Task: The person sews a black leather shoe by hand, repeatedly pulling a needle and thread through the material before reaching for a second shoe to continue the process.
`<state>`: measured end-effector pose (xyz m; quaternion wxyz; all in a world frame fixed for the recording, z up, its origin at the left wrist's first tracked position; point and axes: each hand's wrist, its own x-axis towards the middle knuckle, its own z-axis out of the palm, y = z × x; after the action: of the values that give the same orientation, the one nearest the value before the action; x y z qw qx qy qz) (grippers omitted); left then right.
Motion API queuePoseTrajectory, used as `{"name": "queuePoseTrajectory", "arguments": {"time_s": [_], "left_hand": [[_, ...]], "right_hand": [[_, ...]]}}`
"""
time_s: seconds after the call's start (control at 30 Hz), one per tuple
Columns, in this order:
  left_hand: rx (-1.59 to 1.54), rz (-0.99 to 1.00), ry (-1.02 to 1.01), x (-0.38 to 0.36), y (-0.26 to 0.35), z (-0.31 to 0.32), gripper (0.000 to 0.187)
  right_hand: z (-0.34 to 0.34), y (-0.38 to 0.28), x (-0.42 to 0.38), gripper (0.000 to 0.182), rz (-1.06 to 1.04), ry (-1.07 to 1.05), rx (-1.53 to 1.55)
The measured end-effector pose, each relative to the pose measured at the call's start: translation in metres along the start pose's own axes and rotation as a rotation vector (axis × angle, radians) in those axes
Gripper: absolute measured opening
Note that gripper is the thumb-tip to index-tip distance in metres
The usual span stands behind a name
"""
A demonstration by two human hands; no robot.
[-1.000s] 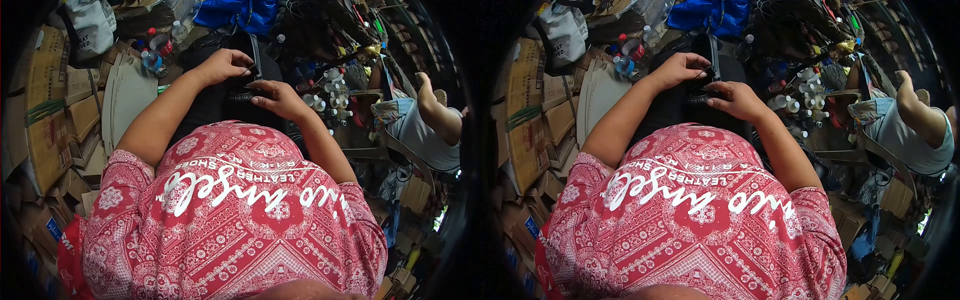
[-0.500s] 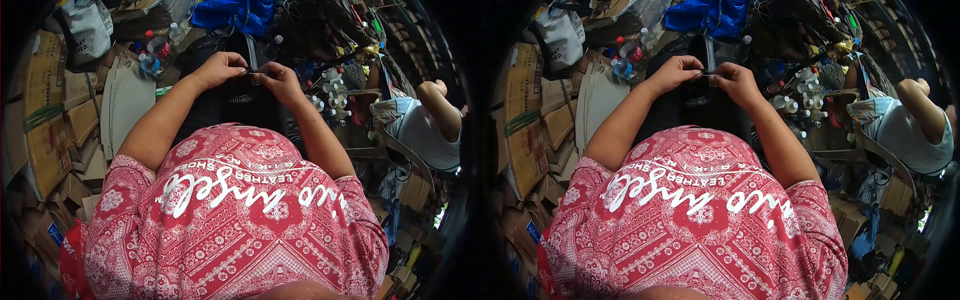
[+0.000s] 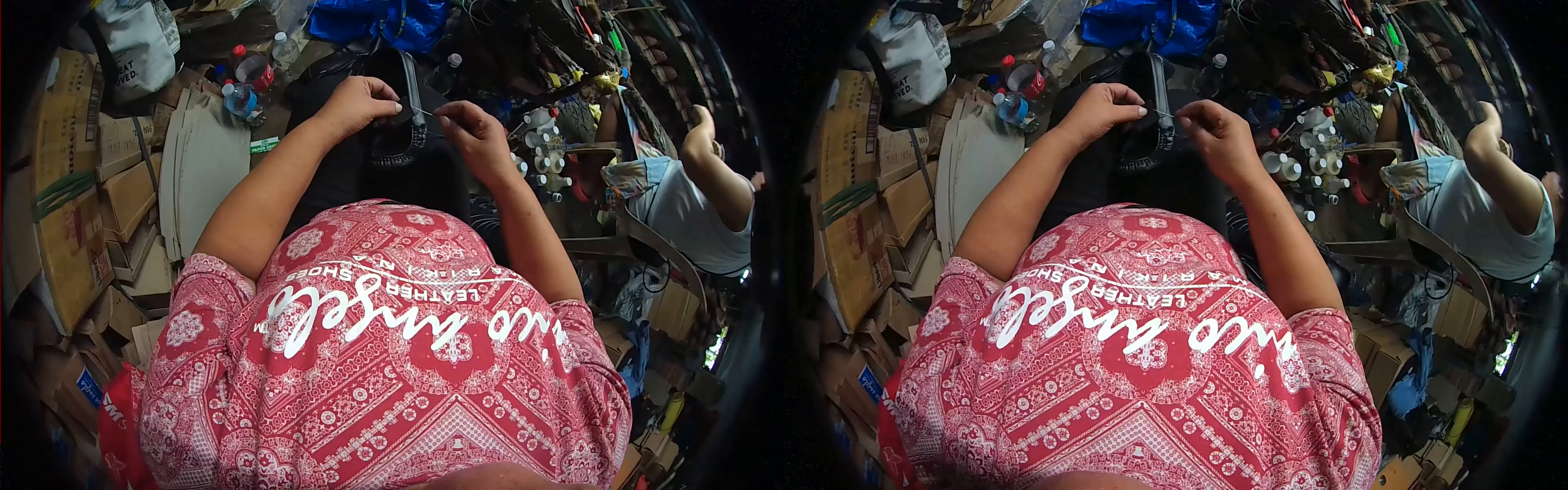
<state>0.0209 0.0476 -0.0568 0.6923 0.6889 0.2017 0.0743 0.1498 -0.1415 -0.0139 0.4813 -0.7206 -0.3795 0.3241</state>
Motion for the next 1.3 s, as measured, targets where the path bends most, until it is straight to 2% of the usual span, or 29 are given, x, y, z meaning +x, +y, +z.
{"name": "queuePoseTrajectory", "arguments": {"time_s": [0.07,0.1,0.17,0.37,0.5,0.73,0.9,0.97,1.07,1.2,1.3], "left_hand": [[-0.002,-0.007,0.013,-0.002,0.002,0.000,0.018],[-0.001,-0.015,0.024,-0.002,0.003,0.001,0.018],[-0.003,-0.020,0.027,-0.003,0.004,0.001,0.018],[0.003,-0.001,0.041,-0.004,0.001,0.001,0.018],[0.021,0.030,0.052,-0.004,-0.001,0.001,0.019],[0.046,0.061,0.061,-0.010,0.000,0.005,0.020],[-0.001,0.202,-0.048,-0.018,-0.004,0.011,0.018],[0.061,0.218,-0.029,-0.019,-0.003,0.013,0.018],[0.143,0.281,0.065,-0.019,-0.002,0.014,0.016],[0.185,0.280,0.060,-0.013,-0.006,0.017,0.014],[0.228,0.267,0.072,-0.009,-0.007,0.018,0.015]], "right_hand": [[0.005,0.002,0.005,0.011,-0.136,0.039,-0.200],[0.005,0.004,0.006,0.011,-0.136,0.037,-0.201],[0.003,0.007,0.008,0.014,-0.252,0.040,-0.473],[0.004,-0.003,0.003,0.016,-0.169,0.021,-0.608],[0.004,-0.005,0.004,0.017,-0.185,0.026,-0.601],[0.008,-0.014,0.003,0.019,-0.059,0.020,-0.578],[0.018,-0.003,0.010,0.023,-0.103,0.046,-0.500],[0.019,0.004,0.016,0.027,0.129,-0.052,-0.078],[0.006,0.010,0.029,0.030,0.094,-0.095,0.057],[0.006,0.004,0.035,0.031,0.104,-0.097,0.030],[0.006,0.000,0.038,0.029,0.109,-0.211,-0.045]]}}
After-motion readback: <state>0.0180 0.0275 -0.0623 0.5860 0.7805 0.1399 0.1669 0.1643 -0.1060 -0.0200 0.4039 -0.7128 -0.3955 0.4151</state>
